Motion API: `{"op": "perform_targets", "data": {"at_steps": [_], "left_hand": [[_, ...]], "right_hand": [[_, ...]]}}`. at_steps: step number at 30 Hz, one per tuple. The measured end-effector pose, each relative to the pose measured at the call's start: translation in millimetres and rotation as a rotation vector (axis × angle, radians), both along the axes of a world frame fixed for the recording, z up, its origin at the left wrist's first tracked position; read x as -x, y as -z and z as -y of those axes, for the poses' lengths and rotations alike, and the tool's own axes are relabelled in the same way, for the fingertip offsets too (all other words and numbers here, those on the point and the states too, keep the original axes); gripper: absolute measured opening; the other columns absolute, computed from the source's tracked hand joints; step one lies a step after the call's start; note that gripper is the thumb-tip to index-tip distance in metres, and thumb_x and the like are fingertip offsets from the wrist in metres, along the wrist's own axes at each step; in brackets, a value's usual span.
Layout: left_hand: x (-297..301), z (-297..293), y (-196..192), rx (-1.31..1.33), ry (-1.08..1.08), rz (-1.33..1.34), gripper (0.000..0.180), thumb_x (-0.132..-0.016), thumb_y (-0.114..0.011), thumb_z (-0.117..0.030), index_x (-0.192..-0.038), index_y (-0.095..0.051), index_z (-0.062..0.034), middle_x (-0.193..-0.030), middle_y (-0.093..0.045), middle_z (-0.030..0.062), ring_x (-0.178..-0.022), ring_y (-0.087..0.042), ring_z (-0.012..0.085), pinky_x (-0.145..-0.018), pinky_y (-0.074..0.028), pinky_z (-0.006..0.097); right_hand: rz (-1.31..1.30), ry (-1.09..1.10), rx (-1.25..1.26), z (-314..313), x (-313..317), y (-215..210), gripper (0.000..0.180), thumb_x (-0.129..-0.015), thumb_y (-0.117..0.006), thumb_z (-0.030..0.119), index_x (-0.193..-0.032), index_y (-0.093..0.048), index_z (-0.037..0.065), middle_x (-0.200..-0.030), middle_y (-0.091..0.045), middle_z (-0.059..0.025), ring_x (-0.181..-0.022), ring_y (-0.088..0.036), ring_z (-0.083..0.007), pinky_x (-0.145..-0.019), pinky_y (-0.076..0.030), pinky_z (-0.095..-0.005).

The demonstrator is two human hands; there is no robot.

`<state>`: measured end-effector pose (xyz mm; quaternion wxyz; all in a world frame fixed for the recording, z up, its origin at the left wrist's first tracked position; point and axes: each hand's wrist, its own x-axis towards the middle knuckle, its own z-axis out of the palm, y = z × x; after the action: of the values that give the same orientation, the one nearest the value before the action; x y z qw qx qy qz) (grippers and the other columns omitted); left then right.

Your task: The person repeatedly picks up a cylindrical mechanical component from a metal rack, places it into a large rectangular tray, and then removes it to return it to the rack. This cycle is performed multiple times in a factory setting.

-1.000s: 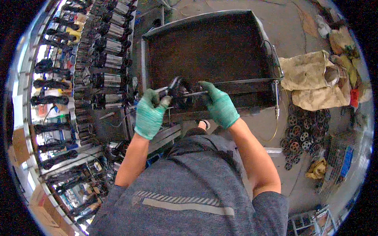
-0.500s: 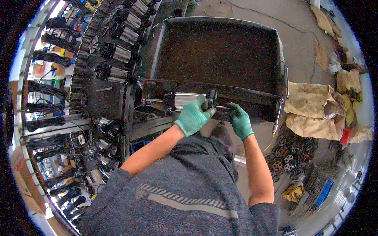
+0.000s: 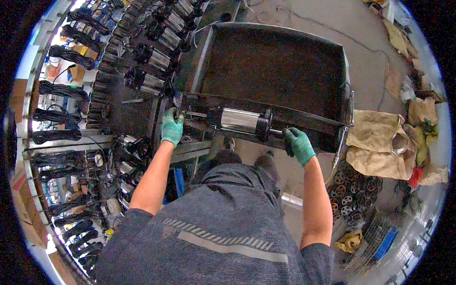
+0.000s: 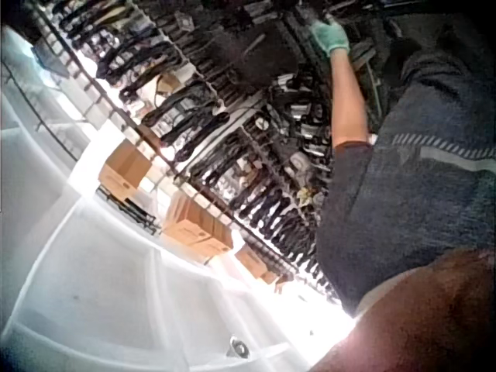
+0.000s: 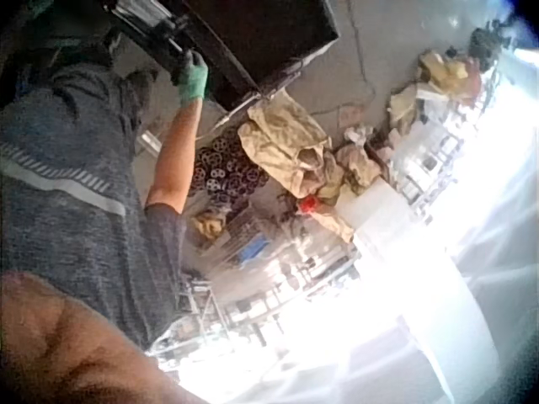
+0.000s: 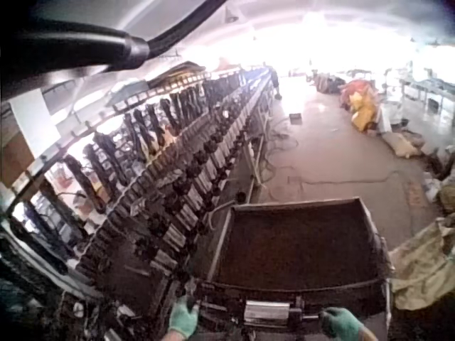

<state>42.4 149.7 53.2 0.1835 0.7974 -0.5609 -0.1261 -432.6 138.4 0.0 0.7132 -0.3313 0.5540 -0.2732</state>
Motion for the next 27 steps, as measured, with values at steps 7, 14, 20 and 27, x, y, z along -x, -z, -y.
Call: {"op": "perform_targets", "data": {"at_steps": [7,14,20,27], "left_hand": [[-45.7,-10.0,8.0,-0.413,0.213,-0.005,0.044,-0.099,-0.062,-0.032,-0.132,-0.061,-0.0022,-0.124,-0.067,0.0229,-0.116,-0.064,0.0382,-0.099,-0.05,0.043],[-41.2,39.9,33.8,-0.214,0.247,-0.429,0.047,-0.104,-0.057,-0.04,-0.13,-0.064,-0.0009,-0.119,-0.071,0.0192,-0.1,-0.066,0.0243,-0.09,-0.051,0.038],[-54.2,53.9,79.1,-0.309,0.17,-0.621,0.047,-0.104,-0.056,-0.042,-0.125,-0.067,-0.0014,-0.103,-0.074,0.0126,-0.09,-0.066,0.0205,-0.081,-0.053,0.036],[-21.9,68.7,19.5,-0.599,-0.108,-0.748,0.042,-0.102,-0.061,-0.04,-0.124,-0.067,-0.005,-0.105,-0.071,0.0117,-0.101,-0.066,0.0289,-0.091,-0.052,0.036]], "right_hand": [[-0.063,0.062,0.015,2.4,-5.4,-3.6,0.024,-0.101,-0.065,0.029,-0.105,-0.067,0.006,-0.067,-0.057,-0.0003,-0.047,-0.05,-0.0126,-0.041,-0.037,-0.0303],[0.017,0.07,-0.007,4.4,2.3,-2.7,0.025,-0.099,-0.068,0.026,-0.115,-0.065,0.006,-0.073,-0.06,-0.0002,-0.054,-0.055,-0.0128,-0.045,-0.042,-0.0307],[0.158,0.095,0.015,2.4,-1.9,-7.5,0.024,-0.097,-0.07,0.016,-0.118,-0.065,0.007,-0.084,-0.064,0.0007,-0.07,-0.061,-0.0126,-0.058,-0.049,-0.0293],[-0.035,0.095,0.198,-14.9,-3.9,7.4,0.03,-0.095,-0.07,0.005,-0.125,-0.066,0.006,-0.097,-0.069,0.0005,-0.085,-0.063,-0.0104,-0.072,-0.054,-0.0284]]}}
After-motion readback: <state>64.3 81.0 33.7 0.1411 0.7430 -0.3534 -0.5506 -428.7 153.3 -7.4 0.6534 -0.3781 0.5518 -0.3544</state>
